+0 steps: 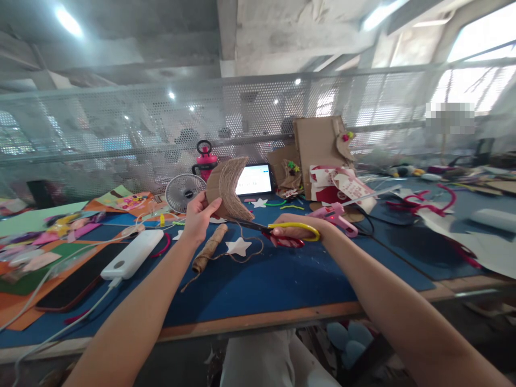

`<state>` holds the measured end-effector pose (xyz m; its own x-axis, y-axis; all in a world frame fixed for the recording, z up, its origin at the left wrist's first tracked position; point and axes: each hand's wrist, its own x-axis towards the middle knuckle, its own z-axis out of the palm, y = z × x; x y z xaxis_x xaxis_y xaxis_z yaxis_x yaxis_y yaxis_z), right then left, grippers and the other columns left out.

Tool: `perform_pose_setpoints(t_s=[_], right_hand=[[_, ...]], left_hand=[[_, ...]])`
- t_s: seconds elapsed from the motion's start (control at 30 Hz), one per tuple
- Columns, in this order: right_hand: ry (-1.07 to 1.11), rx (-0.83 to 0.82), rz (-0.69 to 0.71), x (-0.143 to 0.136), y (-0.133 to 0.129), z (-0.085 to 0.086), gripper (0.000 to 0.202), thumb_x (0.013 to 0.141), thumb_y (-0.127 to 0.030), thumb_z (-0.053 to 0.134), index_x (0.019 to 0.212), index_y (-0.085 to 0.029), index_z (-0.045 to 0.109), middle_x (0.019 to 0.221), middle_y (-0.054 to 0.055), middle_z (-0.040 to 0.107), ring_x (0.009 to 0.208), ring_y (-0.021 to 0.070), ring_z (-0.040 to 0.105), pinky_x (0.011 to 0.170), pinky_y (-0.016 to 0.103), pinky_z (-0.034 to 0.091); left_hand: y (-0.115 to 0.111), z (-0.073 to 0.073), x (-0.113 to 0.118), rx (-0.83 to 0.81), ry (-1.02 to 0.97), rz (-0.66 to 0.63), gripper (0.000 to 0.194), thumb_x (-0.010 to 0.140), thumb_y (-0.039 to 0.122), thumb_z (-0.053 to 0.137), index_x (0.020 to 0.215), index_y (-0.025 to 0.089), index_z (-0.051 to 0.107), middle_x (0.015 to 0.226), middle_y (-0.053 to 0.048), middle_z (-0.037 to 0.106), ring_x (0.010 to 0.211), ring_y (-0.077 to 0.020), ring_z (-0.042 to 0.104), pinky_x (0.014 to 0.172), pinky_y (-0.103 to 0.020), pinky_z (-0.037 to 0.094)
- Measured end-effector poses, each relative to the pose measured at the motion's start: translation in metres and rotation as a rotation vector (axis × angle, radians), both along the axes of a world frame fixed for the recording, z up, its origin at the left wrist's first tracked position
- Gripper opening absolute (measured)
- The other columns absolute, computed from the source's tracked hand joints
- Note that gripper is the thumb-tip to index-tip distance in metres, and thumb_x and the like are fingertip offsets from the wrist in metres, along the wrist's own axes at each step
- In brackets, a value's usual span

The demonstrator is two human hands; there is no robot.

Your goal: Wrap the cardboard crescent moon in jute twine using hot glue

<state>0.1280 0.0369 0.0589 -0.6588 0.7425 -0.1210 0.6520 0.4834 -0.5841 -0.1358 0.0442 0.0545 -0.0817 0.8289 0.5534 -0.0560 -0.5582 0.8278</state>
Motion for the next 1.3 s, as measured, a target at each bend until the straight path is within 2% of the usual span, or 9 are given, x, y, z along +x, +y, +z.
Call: perform_pose_setpoints(t_s=[0.17, 0.27, 0.4, 0.57, 0.77, 0.93, 1.1, 1.2, 1.3], right_hand=[[-0.021, -0.057, -0.002, -0.004, -0.002, 0.002, 0.033, 0.090, -0.035, 0.054, 0.116, -0.015, 0.055, 0.112, 0.007, 0.059, 0.094, 0.0186, 0.060, 0.078, 0.038, 0.053], [-0.025, -0.076, -0.001, -0.004, -0.002, 0.001, 0.029, 0.091, -0.038, 0.052, 0.105, -0.013, 0.059, 0.094, 0.004, 0.063, 0.076, 0.0127, 0.061, 0.066, 0.030, 0.053], [-0.020, -0.086, 0.004, -0.002, -0.001, 0.000, 0.033, 0.092, -0.044, 0.049, 0.089, -0.012, 0.060, 0.070, -0.002, 0.058, 0.052, 0.0065, 0.052, 0.050, 0.022, 0.046], [0.001, -0.085, 0.012, -0.002, -0.002, 0.000, 0.033, 0.091, -0.044, 0.050, 0.092, -0.013, 0.059, 0.074, -0.001, 0.059, 0.057, 0.0077, 0.054, 0.053, 0.023, 0.047], [0.022, -0.065, 0.011, -0.003, 0.002, -0.003, 0.050, 0.084, -0.061, 0.044, 0.068, -0.016, 0.059, 0.052, -0.003, 0.052, 0.040, 0.0074, 0.045, 0.042, 0.022, 0.039], [0.011, -0.001, -0.006, -0.005, 0.002, -0.004, 0.050, 0.081, -0.063, 0.045, 0.065, -0.017, 0.056, 0.046, -0.004, 0.047, 0.037, 0.0082, 0.043, 0.039, 0.021, 0.034], [-0.081, 0.031, 0.058, -0.003, 0.003, 0.000, 0.050, 0.079, -0.063, 0.049, 0.067, -0.016, 0.060, 0.048, -0.003, 0.050, 0.042, 0.0091, 0.046, 0.045, 0.022, 0.035], [-0.142, 0.109, 0.072, 0.005, 0.006, 0.004, 0.044, 0.072, -0.061, 0.060, 0.069, -0.017, 0.063, 0.054, -0.002, 0.052, 0.050, 0.0094, 0.046, 0.050, 0.023, 0.033], [-0.203, 0.238, 0.017, 0.018, 0.007, 0.009, 0.039, 0.067, -0.058, 0.066, 0.067, -0.018, 0.063, 0.060, -0.002, 0.054, 0.055, 0.0108, 0.045, 0.052, 0.025, 0.029]], left_hand=[[-0.002, 0.000, 0.001, -0.003, -0.006, -0.007, 0.034, 0.065, 0.034, 0.075, 0.090, 0.015, 0.063, 0.069, 0.000, 0.063, 0.055, -0.0112, 0.055, 0.044, -0.019, 0.044], [-0.002, 0.000, 0.002, -0.006, -0.006, -0.016, 0.035, 0.064, 0.035, 0.075, 0.091, 0.015, 0.064, 0.069, 0.000, 0.063, 0.055, -0.0109, 0.054, 0.044, -0.020, 0.044], [0.000, -0.001, 0.001, -0.013, -0.012, -0.020, 0.035, 0.065, 0.036, 0.075, 0.090, 0.015, 0.063, 0.072, -0.001, 0.064, 0.056, -0.0111, 0.055, 0.044, -0.019, 0.044], [0.002, -0.002, -0.001, -0.014, -0.015, -0.024, 0.034, 0.065, 0.036, 0.075, 0.089, 0.016, 0.063, 0.072, -0.001, 0.064, 0.056, -0.0109, 0.055, 0.044, -0.019, 0.043], [0.001, -0.001, 0.001, -0.015, -0.019, -0.026, 0.034, 0.064, 0.035, 0.075, 0.089, 0.016, 0.064, 0.072, -0.001, 0.064, 0.056, -0.0115, 0.055, 0.043, -0.019, 0.042], [0.001, 0.000, 0.002, -0.010, -0.033, -0.016, 0.035, 0.062, 0.036, 0.076, 0.088, 0.016, 0.062, 0.074, -0.001, 0.065, 0.056, -0.0113, 0.055, 0.043, -0.019, 0.042], [0.002, -0.002, 0.001, -0.033, -0.059, 0.020, 0.035, 0.063, 0.035, 0.077, 0.088, 0.015, 0.063, 0.074, 0.000, 0.065, 0.057, -0.0114, 0.056, 0.044, -0.019, 0.043], [0.006, -0.003, 0.000, -0.076, -0.103, 0.081, 0.028, 0.071, 0.029, 0.073, 0.091, 0.014, 0.062, 0.075, 0.001, 0.063, 0.058, -0.0105, 0.056, 0.047, -0.020, 0.044], [0.010, -0.004, -0.001, -0.148, -0.138, 0.113, 0.016, 0.085, 0.025, 0.063, 0.094, 0.012, 0.060, 0.079, 0.000, 0.061, 0.059, -0.0085, 0.055, 0.051, -0.021, 0.047]])
